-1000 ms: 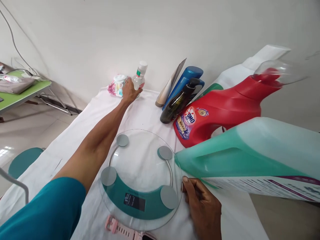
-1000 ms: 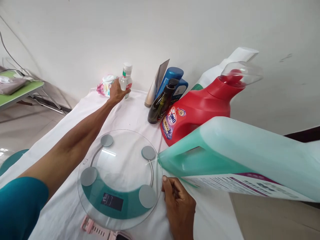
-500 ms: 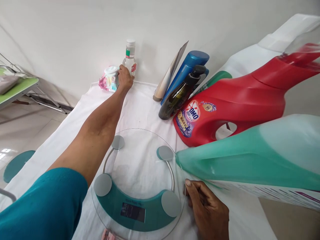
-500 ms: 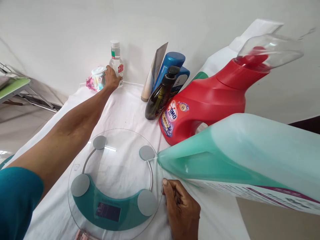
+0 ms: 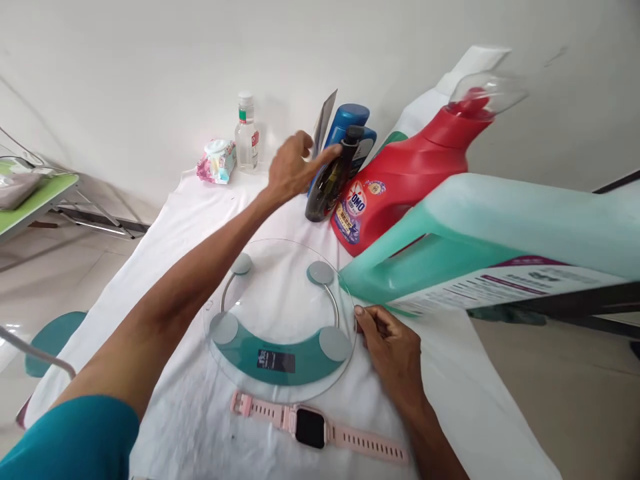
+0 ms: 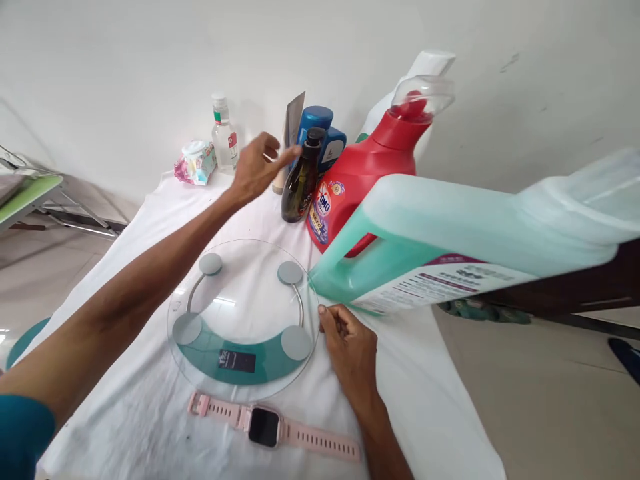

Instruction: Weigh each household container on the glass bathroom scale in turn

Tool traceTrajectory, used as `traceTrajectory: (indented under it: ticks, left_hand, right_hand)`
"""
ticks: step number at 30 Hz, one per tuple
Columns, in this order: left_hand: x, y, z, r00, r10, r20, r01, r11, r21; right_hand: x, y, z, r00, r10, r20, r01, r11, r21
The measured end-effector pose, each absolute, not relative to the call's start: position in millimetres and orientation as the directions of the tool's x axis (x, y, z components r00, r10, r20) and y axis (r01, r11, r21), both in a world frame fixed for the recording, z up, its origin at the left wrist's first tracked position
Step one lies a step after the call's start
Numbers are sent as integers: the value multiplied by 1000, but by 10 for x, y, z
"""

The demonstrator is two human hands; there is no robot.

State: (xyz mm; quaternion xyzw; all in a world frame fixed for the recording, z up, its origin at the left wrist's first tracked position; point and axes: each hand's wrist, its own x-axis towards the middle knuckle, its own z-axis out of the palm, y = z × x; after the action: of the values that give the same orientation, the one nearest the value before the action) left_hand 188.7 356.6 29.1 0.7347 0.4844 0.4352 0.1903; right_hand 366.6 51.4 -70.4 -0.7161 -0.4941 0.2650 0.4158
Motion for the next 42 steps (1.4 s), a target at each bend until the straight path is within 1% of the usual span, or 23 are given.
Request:
traceTrajectory:
  ticks: [1, 3, 8, 12, 16, 19, 21, 24, 28, 31, 34, 39, 42]
  left_hand:
    - [1994, 3430, 302, 204, 884, 420, 550, -459, 698]
    - [2166, 3245, 291, 232, 904, 359, 590, -425, 686]
    - [2379, 3162, 228, 178, 942, 285, 706, -324, 630]
    - [2439, 3201, 188, 167, 953, 252, 724, -292, 625]
    - [2417, 3237, 132, 185, 939, 290, 683, -335, 649]
    - [2326, 3215, 165, 162, 933, 322, 660, -344, 668]
    - [2224, 3146, 265, 148, 924, 351, 667, -356, 655]
    - [2017, 2937, 513, 176, 890, 421, 673, -421, 608]
    - [1714, 2483, 806, 237, 832, 502, 606, -531, 593]
    - [1524, 2105, 846, 298, 828, 474, 575, -552, 604]
    - [1366, 1791, 756, 355, 834, 423, 544, -552, 631]
    - [1162, 1483, 587, 369, 859, 355, 507, -506, 697]
    - [1098, 1414, 529, 370, 858, 358, 518, -510, 687]
  right_hand:
    - [3659, 513, -702, 363, 931, 42, 488, -151, -859]
    - [3650, 510, -705, 355, 933, 66, 487, -124, -865]
    - [3640, 510, -717, 327, 940, 98, 491, -80, -867]
    - [3635, 516, -711, 317, 941, 121, 503, -58, -863]
    - [3635, 516, -715, 309, 943, 124, 506, -53, -861]
    - [3639, 523, -727, 298, 945, 134, 501, -35, -865]
    - [3642, 532, -732, 295, 945, 144, 501, -25, -865]
    - [3643, 545, -732, 296, 943, 152, 504, -19, -864]
    - [3643, 543, -727, 303, 943, 137, 498, -34, -866]
    - [3643, 538, -727, 312, 941, 133, 496, -43, -867]
    - [3639, 531, -727, 315, 940, 131, 507, -50, -860]
    - [3627, 524, -734, 320, 938, 133, 522, -57, -851]
    - [3630, 528, -740, 325, 936, 133, 518, -59, -853]
